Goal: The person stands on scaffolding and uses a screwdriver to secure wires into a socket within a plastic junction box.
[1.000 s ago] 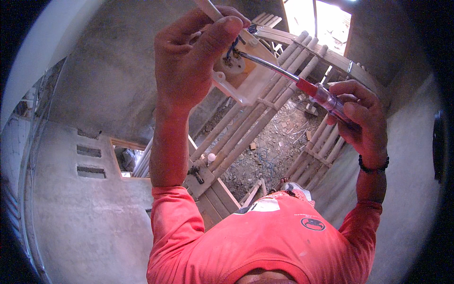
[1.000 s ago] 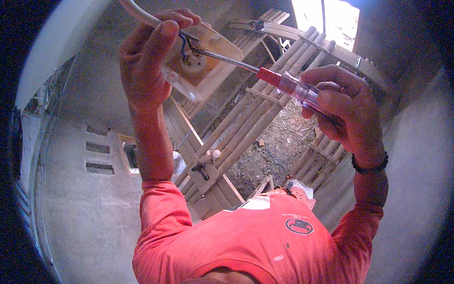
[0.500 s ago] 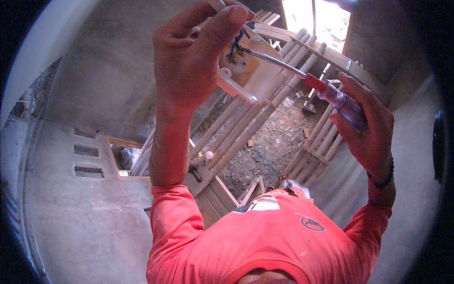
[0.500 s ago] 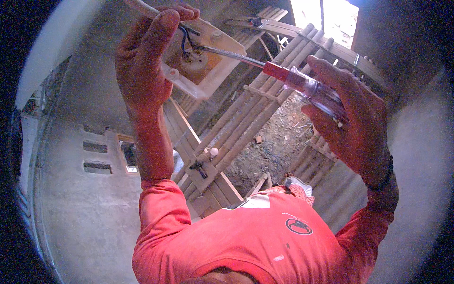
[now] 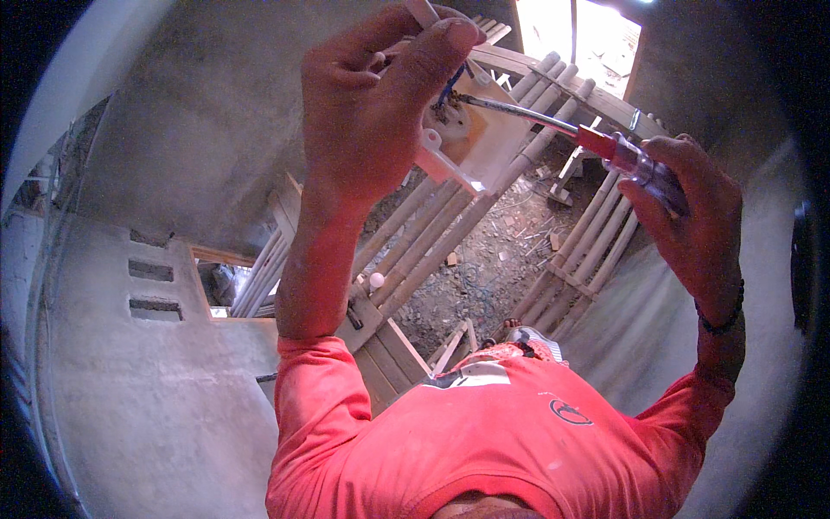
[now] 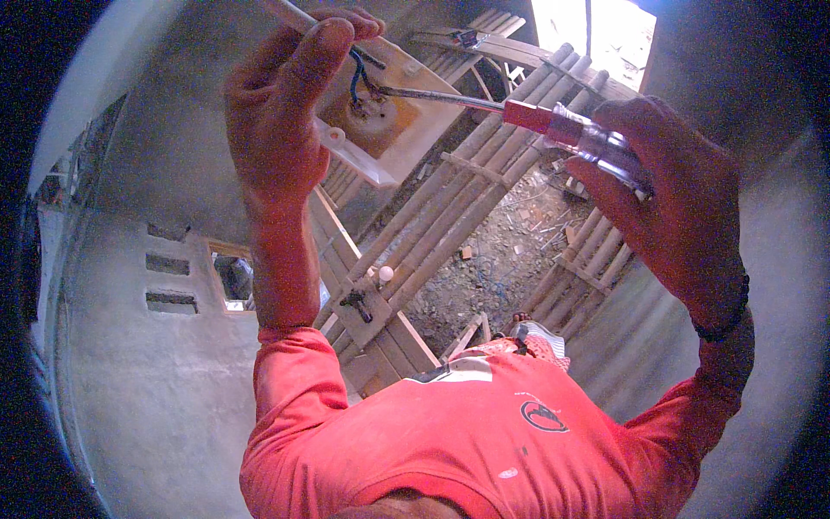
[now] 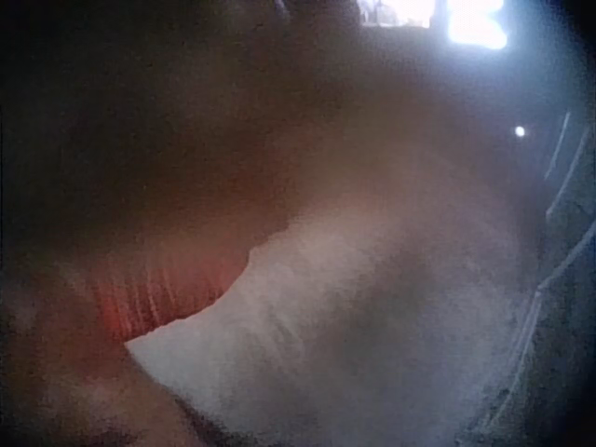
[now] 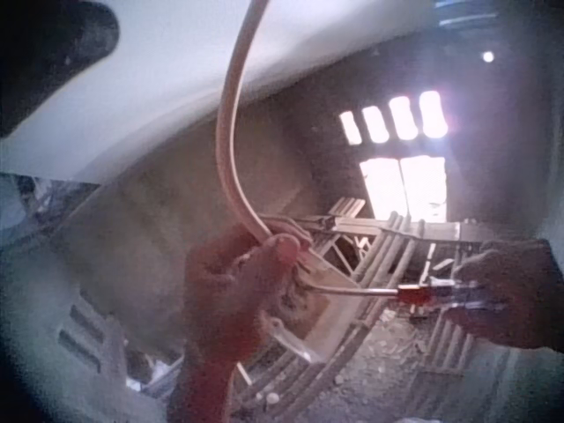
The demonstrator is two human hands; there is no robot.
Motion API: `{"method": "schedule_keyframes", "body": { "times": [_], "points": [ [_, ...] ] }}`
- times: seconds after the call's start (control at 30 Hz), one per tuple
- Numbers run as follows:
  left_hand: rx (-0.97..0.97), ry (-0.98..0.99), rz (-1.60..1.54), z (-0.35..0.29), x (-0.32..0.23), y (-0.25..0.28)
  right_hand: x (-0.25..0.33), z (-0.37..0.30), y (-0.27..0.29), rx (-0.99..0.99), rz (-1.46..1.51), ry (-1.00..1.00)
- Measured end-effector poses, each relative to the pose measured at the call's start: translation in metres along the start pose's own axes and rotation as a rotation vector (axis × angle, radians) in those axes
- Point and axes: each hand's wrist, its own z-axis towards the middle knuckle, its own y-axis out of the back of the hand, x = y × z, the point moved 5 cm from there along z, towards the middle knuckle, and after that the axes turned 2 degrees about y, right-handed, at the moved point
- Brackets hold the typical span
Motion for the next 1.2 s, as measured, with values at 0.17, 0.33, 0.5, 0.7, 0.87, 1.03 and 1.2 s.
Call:
{"method": "schedule_keyframes", "body": {
  "times": [0.17,0.33,0.5,0.7,0.87,1.03,1.2],
  "points": [
    [0.041,-0.135,-0.068,0.005,0.006,0.005,-0.002,0.005,0.000,0.199,0.060,-0.112],
    [0.051,0.032,-0.046,-0.001,0.004,0.007,0.003,0.009,0.000,0.096,-0.048,-0.026],
    [0.041,0.080,-0.063,-0.006,-0.004,0.012,0.005,0.014,-0.004,0.054,0.012,0.036],
    [-0.050,0.153,0.001,-0.005,-0.008,0.014,0.005,0.018,-0.009,0.308,0.073,-0.119],
    [-0.016,0.122,-0.033,-0.008,-0.001,0.022,0.016,0.025,-0.005,0.185,-0.003,0.055],
    [-0.018,0.102,-0.131,-0.008,-0.005,0.022,0.019,0.028,-0.007,0.175,-0.023,0.043],
    [-0.028,0.121,-0.105,-0.007,-0.001,0.025,0.026,0.027,0.001,0.159,-0.095,0.128]
  ]
}}
